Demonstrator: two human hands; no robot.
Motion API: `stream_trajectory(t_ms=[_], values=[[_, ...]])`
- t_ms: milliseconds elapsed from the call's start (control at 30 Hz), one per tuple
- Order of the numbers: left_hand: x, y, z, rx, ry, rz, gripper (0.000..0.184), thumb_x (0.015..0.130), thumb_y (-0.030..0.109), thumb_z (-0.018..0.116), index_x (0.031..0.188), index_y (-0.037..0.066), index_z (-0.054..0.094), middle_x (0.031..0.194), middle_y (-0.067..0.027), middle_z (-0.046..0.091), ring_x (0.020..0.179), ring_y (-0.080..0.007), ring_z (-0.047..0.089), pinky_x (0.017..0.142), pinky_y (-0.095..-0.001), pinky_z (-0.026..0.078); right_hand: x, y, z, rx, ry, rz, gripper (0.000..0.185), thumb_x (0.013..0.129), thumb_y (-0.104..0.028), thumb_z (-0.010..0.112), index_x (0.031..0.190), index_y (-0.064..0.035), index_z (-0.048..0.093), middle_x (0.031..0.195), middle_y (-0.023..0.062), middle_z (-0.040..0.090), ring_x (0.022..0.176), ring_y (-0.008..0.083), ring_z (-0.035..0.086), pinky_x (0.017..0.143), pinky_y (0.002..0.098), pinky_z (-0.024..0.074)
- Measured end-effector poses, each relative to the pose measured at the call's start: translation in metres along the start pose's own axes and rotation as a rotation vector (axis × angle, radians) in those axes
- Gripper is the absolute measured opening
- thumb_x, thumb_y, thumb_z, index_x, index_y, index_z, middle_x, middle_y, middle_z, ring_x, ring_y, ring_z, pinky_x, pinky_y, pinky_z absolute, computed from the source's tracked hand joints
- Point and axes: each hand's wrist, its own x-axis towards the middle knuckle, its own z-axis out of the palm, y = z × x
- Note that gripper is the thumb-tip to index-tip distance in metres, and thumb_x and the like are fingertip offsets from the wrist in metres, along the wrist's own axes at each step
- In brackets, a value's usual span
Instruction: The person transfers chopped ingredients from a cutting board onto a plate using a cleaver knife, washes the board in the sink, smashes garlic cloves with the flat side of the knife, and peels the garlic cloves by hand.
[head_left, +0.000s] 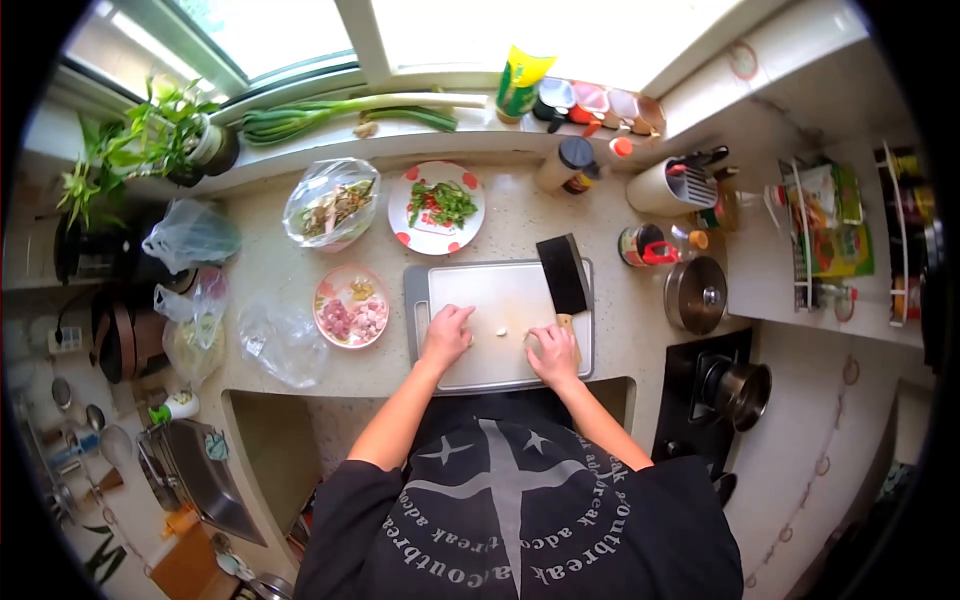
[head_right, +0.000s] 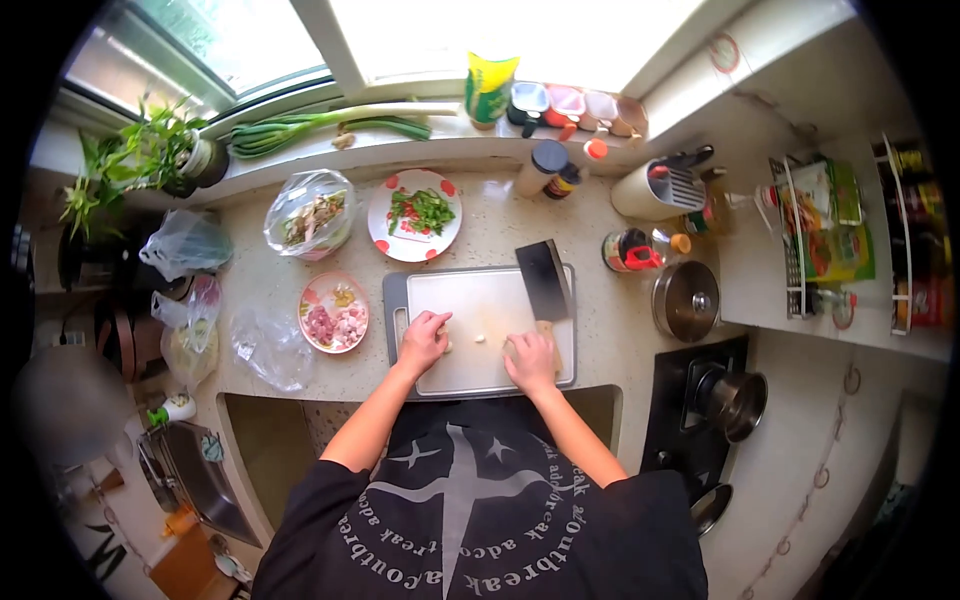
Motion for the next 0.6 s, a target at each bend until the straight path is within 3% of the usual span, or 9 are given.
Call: stream_trajectory(t_ms=[167,467,600], values=[[0.000,0.007,0.004,0.094,-0.043,0.032,0.041,0.075,0.004,0.068,0.116,0.010,0.071,0.099,-0.0112,0.064,0.093,-0.0293,0.064,0.081,-0.0396,0.055,-0.009,0.006,0.010,0.033,0.028,0.046,0.039,0.075,-0.015,0.077,0.112,-0.0132,0.066,0.102,0.0087,0.061,0.101,0.0305,0.059,0.088,0.0437,0.0451],[-0.001,0.037,-0.017,0.054,0.018,0.028,0.038,0.076,0.010,0.073,0.114,0.010,0.071,0.104,-0.0112,0.064,0.100,-0.0313,0.062,0.086,-0.0403,0.054,0.009,0.028,0.005,-0.026,0.253,0.060,0.028,0.072,-0.012,0.069,0.100,-0.0124,0.067,0.101,0.0082,0.061,0.099,0.0317,0.058,0.081,0.0466,0.0437],[0.002,0.051,-0.017,0.039,0.041,0.066,0.035,0.078,0.011,0.073,0.112,0.008,0.072,0.103,-0.0124,0.065,0.098,-0.0314,0.064,0.086,-0.0402,0.054,0.006,0.029,-0.005,-0.099,0.142,0.058,0.022,0.071,-0.016,0.072,0.092,-0.0115,0.066,0.103,0.0075,0.060,0.101,0.0299,0.057,0.082,0.0454,0.0427]])
